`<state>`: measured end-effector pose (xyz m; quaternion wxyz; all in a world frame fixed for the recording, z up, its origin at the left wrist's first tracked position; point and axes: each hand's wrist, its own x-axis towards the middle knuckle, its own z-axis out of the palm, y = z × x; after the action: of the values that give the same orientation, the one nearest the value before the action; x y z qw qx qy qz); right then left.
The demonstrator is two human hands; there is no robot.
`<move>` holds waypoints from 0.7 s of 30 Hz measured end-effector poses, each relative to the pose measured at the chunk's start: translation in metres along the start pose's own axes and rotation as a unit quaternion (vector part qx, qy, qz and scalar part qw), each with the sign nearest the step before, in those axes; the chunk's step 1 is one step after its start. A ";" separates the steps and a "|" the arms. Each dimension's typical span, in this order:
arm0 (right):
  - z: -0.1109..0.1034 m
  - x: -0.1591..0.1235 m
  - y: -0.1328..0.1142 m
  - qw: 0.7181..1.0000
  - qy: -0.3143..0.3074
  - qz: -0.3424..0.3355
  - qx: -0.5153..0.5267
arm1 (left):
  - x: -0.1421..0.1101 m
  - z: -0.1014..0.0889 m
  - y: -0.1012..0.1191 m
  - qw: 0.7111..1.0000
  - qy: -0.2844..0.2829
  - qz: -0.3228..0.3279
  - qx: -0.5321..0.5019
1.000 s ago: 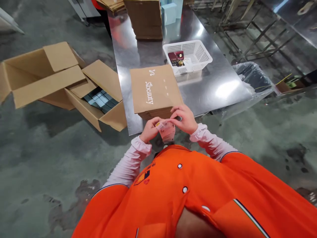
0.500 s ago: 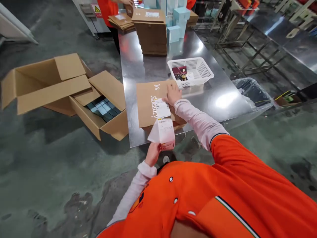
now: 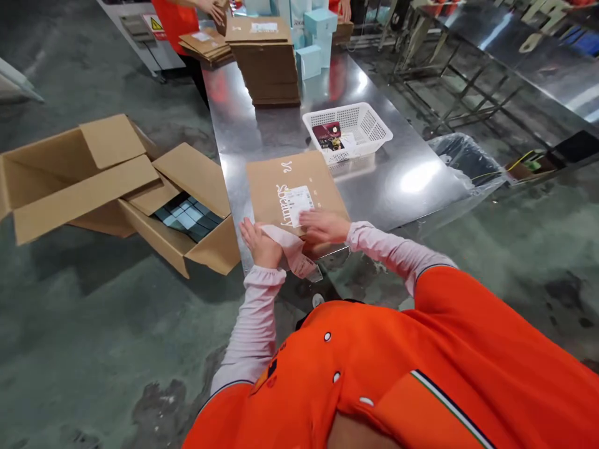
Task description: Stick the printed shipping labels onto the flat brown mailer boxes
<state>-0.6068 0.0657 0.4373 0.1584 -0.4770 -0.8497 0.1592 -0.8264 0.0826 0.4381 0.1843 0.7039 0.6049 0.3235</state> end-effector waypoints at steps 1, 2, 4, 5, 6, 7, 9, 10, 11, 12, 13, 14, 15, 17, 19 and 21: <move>-0.002 -0.005 0.008 0.992 0.062 0.111 0.022 | 0.008 0.004 -0.003 1.000 -0.022 -0.015 0.012; -0.004 -0.007 0.017 0.965 0.121 0.229 0.042 | 0.013 0.008 -0.006 0.999 -0.036 -0.022 0.026; -0.005 -0.008 0.037 0.902 0.178 0.384 0.085 | 0.019 0.010 -0.009 0.997 -0.048 -0.017 0.049; -0.004 -0.008 0.044 0.887 0.180 0.410 0.110 | 0.019 0.011 -0.008 0.998 -0.043 -0.010 0.052; -0.004 -0.011 0.050 0.883 0.180 0.412 0.134 | 0.018 0.011 -0.005 0.999 -0.029 -0.002 0.046; -0.003 -0.015 0.054 0.885 0.190 0.396 0.153 | 0.017 0.011 0.002 0.999 -0.009 0.010 0.031; -0.007 -0.034 0.061 0.882 0.254 0.348 0.190 | 0.010 0.012 0.023 0.998 0.035 0.049 -0.027; -0.011 -0.049 0.066 0.868 0.303 0.329 0.215 | 0.005 0.012 0.037 0.993 0.053 0.074 -0.071; -0.017 -0.067 0.073 0.845 0.357 0.317 0.241 | 0.000 0.012 0.053 0.985 0.064 0.099 -0.128; -0.026 -0.087 0.083 0.815 0.408 0.314 0.265 | -0.006 0.011 0.068 0.971 0.059 0.117 -0.198; -0.036 -0.110 0.096 0.783 0.453 0.319 0.282 | -0.011 0.008 0.082 0.952 0.040 0.123 -0.277; -0.047 -0.134 0.112 0.753 0.489 0.333 0.287 | -0.017 0.005 0.095 0.926 0.010 0.114 -0.361; -0.059 -0.158 0.129 0.731 0.511 0.353 0.283 | -0.022 0.000 0.105 0.893 -0.031 0.090 -0.439; -0.081 -0.198 0.165 0.708 0.507 0.418 0.260 | -0.029 -0.009 0.121 0.826 -0.125 0.012 -0.549; -0.096 -0.222 0.193 0.706 0.462 0.481 0.240 | -0.031 -0.015 0.134 0.781 -0.196 -0.074 -0.589; -0.100 -0.221 0.201 0.730 0.413 0.493 0.232 | -0.030 -0.011 0.148 0.763 -0.244 -0.146 -0.581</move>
<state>-0.3022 -0.0131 0.4164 0.4985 -0.7959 -0.2831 0.1946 -0.7273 0.0225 0.5348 0.7443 0.4200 0.3315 0.3996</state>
